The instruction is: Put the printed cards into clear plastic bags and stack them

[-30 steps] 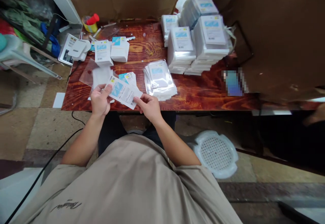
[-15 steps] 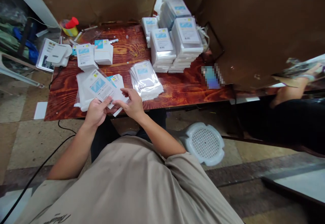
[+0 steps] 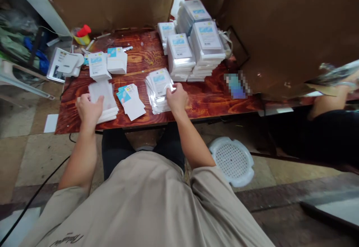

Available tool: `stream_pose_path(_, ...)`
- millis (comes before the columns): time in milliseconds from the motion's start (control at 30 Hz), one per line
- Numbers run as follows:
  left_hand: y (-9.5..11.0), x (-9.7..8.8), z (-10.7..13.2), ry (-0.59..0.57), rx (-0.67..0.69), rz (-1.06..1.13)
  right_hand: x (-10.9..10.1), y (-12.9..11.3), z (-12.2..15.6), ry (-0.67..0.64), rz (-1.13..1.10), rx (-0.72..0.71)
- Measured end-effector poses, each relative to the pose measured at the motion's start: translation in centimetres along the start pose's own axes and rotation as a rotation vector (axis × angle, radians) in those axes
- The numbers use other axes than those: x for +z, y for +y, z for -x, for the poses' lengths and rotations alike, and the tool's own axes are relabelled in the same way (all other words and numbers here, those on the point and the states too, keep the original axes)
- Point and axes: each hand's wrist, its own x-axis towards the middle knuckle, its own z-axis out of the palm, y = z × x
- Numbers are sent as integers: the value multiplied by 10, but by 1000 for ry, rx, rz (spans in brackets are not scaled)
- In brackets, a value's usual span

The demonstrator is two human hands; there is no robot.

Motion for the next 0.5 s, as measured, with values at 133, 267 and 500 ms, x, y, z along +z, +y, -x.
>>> stream_pose_path(133,-31,-2,-37,-213,-155,-113,1,-3,8,140,309,-113)
stream_pose_path(267,-38,-5,-49,-254,-204,-71,13,-29,36,-132,174,-649)
stream_pose_path(500,-43,-26,-50,-306,-45,-98,20,-69,57,-769,461,-1270)
